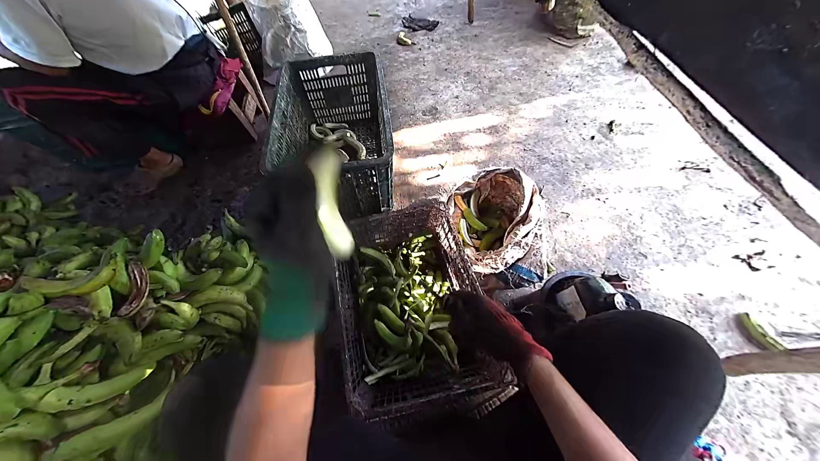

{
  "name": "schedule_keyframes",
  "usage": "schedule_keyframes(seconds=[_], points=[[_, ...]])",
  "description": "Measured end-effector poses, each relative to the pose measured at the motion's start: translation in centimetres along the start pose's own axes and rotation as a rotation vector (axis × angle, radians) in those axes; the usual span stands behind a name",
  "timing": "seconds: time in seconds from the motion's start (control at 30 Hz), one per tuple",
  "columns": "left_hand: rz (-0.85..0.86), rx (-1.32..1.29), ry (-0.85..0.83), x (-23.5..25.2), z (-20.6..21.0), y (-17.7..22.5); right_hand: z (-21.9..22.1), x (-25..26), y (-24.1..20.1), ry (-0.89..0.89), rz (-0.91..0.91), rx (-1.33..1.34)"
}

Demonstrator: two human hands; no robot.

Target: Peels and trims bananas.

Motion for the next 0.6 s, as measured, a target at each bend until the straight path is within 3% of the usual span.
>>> schedule_keyframes(seconds=[0.03, 0.07, 0.1, 0.13, 0.2, 0.3, 0.37, 0.4, 0.47, 0.53, 0.6], points=[[0.206, 0.118, 0.071, 4.1, -0.5, 1.4, -0.3, -0.6, 0.0, 0.056, 0.023, 0.015], [0.301, 0.247, 0.115, 7.5, -0.9, 1.3, -0.6, -1.2, 0.2, 0.141, 0.015, 0.067], [0.257, 0.415, 0.128, 9.3, -0.8, 0.2, -0.8, -1.6, 0.5, 0.236, -0.021, 0.157], [0.109, 0.573, 0.081, 8.9, 0.1, -1.3, -1.2, -1.8, 0.7, 0.315, -0.068, 0.274], [-0.206, 0.782, -0.207, 2.2, 4.8, -5.6, -2.1, -1.7, 1.1, 0.395, -0.153, 0.491], [-0.629, 0.866, -0.963, -14.1, 13.1, -16.6, -2.2, -0.8, 3.0, 0.417, -0.205, 0.641], [-0.738, 0.96, -1.307, -22.5, 17.0, -20.2, -2.1, -0.2, 3.5, 0.404, -0.232, 0.703], [-0.769, 1.005, -1.346, -25.4, 17.7, -21.7, -2.0, 0.0, 3.4, 0.386, -0.234, 0.732], [-0.875, 1.076, -1.196, -28.5, 16.7, -24.5, -1.5, 0.2, 2.9, 0.355, -0.24, 0.741], [-0.931, 1.153, -0.999, -27.7, 15.1, -25.9, -1.3, 0.1, 2.9, 0.337, -0.248, 0.712], [-1.039, 1.127, -0.982, -25.7, 13.0, -25.4, -0.8, 0.3, 3.4, 0.306, -0.244, 0.708]])
Point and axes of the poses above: each hand's wrist, its own x-axis towards the middle knuckle, its own z-axis out of the palm, y = z × x, the point moved 5 cm from there along x, towards the middle knuckle, and after that the axes turned 11 degrees about -y, right-handed, at the moved point
